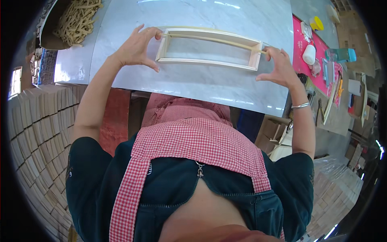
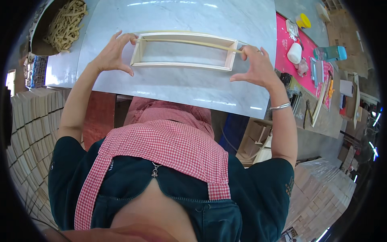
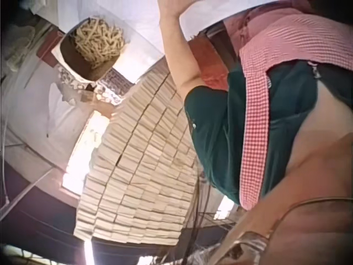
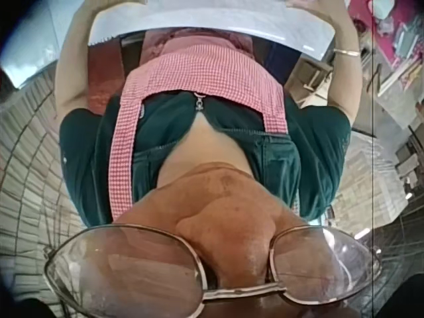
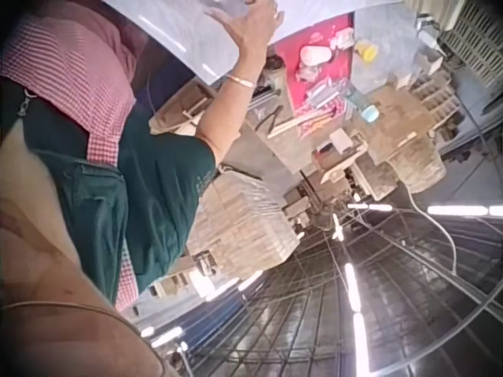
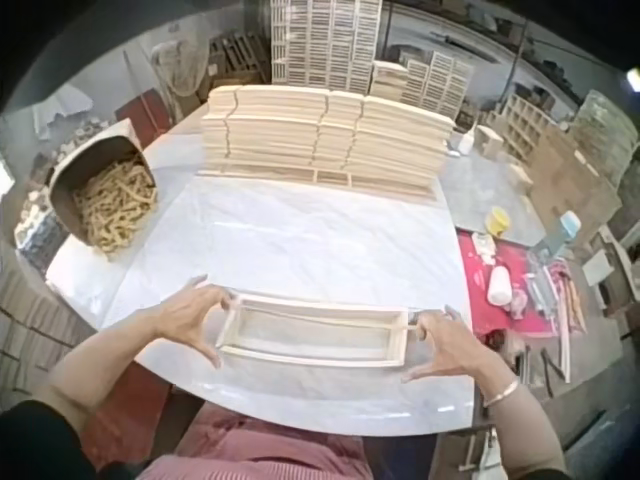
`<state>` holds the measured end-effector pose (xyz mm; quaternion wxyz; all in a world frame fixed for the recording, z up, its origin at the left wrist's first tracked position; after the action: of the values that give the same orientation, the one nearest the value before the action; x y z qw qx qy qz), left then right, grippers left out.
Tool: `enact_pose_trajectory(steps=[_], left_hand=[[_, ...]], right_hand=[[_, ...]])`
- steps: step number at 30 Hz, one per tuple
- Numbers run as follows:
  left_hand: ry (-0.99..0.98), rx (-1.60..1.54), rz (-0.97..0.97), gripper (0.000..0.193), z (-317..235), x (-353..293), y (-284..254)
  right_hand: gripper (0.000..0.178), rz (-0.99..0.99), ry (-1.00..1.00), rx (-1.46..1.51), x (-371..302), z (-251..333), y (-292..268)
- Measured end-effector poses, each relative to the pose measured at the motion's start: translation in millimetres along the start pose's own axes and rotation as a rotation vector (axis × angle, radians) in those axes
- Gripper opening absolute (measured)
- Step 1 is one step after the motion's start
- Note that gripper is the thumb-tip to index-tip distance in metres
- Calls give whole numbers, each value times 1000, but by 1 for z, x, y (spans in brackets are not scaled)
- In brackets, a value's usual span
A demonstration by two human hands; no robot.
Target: Assemble wooden boxes by applying glue to wooden slats and securing them with a staple gun.
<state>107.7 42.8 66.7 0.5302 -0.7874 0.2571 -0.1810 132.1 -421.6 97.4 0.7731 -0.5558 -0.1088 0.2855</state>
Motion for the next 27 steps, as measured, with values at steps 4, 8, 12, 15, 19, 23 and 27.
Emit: enact_pose_trajectory(steps=[4, 8, 12, 15, 19, 23, 27], left_hand=[[-14, -105, -12, 60, 5, -5, 19], [-123, -246, 4, 35, -7, -16, 22], [-23, -275, -198, 31, -5, -29, 46], [-19, -132, -265, 33, -8, -33, 60], [45, -73, -269, 28, -10, -28, 46], [83, -45, -259, 25, -1, -22, 41], [42, -2, -247, 27, 7, -22, 51]], right_hand=[[54, 5, -23, 97, 0, 1, 17], [43, -73, -84, 166, -15, 13, 38], [40, -276, -175, 126, -26, 21, 62], [37, -342, -135, 162, -31, 24, 75], [30, -342, -148, 149, -28, 22, 72], [20, -313, -191, 190, -21, 15, 61], [13, -301, -204, 407, -16, 9, 60]])
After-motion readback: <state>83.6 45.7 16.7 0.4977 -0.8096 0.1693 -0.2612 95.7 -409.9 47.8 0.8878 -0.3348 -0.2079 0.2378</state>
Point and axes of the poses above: each hand's wrist, its own x-axis towards the middle knuckle, its own y-axis out of the palm, z = x × y, the point moved 2 cm from there along x, towards the middle knuckle, and after that the axes turned 9 degrees about z, right-handed, at the moved point
